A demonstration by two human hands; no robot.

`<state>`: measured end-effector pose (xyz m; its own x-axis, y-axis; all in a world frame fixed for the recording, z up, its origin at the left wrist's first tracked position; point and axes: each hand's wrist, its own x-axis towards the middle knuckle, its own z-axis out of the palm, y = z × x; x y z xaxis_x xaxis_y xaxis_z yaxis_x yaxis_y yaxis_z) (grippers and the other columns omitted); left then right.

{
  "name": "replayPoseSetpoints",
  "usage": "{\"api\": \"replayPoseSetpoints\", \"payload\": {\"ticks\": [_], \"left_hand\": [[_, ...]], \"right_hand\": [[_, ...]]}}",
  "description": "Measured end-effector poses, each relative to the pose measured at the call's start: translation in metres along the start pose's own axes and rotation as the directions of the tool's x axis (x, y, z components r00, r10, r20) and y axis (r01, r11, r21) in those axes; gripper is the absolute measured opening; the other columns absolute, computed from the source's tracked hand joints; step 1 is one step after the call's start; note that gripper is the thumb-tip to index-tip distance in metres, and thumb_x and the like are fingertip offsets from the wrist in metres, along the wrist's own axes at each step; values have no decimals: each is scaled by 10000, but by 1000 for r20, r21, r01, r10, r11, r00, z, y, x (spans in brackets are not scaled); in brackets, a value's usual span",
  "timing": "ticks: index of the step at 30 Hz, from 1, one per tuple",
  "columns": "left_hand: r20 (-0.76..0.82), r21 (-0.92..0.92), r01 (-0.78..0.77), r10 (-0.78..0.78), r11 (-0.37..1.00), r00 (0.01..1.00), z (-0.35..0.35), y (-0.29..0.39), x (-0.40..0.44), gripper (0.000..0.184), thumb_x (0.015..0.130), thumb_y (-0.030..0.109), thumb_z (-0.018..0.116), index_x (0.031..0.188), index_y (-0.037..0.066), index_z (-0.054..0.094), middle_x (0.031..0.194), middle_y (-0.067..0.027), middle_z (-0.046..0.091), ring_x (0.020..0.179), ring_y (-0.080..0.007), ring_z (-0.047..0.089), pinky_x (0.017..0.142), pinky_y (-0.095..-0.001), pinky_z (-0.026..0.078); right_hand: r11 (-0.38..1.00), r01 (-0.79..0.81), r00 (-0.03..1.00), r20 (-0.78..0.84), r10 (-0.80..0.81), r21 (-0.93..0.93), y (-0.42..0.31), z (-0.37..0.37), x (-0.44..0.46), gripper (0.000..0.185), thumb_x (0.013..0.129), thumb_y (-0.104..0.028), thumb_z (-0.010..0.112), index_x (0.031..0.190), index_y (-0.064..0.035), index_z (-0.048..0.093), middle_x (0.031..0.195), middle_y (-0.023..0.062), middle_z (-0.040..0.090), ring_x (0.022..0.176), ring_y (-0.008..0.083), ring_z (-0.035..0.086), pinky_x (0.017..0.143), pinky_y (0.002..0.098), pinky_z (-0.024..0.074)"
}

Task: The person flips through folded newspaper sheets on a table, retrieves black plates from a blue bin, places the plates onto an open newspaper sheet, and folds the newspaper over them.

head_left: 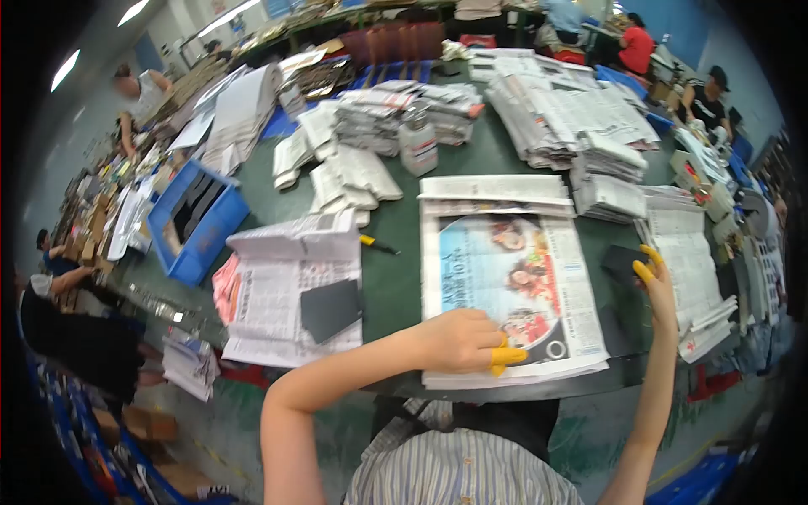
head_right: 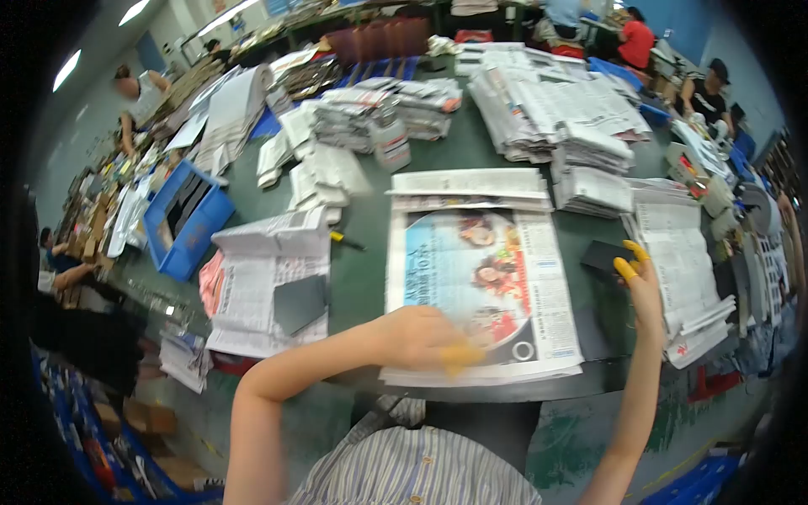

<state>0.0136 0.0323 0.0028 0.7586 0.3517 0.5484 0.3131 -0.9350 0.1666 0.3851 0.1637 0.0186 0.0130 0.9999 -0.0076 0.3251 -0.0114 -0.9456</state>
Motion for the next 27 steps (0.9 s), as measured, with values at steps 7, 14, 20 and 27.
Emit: {"api": "replayPoseSetpoints", "payload": {"ticks": [7,14,20,27], "left_hand": [[93,13,38,-39,999,995,-26,42,25,478,692,145,604,1162,67,561,994,-37,582,852,-194,578,785,-298,466],[-20,17,441,-441,897,897,-26,92,16,491,698,178,689,1169,88,582,1114,-51,579,1040,-208,549,912,-340,411],[-204,-7,740,-726,672,657,5,112,-13,468,672,200,730,1109,80,613,1137,-73,576,1084,-259,514,944,-413,341],[-144,73,715,-702,695,697,-5,115,1,447,654,182,729,1081,87,632,1134,-75,579,1101,-287,498,935,-441,340]], "right_hand": [[995,63,996,-70,-58,75,7,-11,13,424,824,-89,640,1228,-75,510,929,26,550,795,95,506,677,226,411],[982,53,998,-50,-44,181,-6,-4,7,410,845,-74,620,1234,-68,488,974,54,585,868,106,544,735,226,421],[884,255,941,-109,-320,-391,37,-13,16,409,791,-143,674,1165,-48,539,1133,130,549,1049,265,506,923,348,394],[751,339,917,20,-399,-567,2,4,-18,367,780,-178,676,1115,-60,581,1191,139,507,1121,315,433,987,382,333]]}}
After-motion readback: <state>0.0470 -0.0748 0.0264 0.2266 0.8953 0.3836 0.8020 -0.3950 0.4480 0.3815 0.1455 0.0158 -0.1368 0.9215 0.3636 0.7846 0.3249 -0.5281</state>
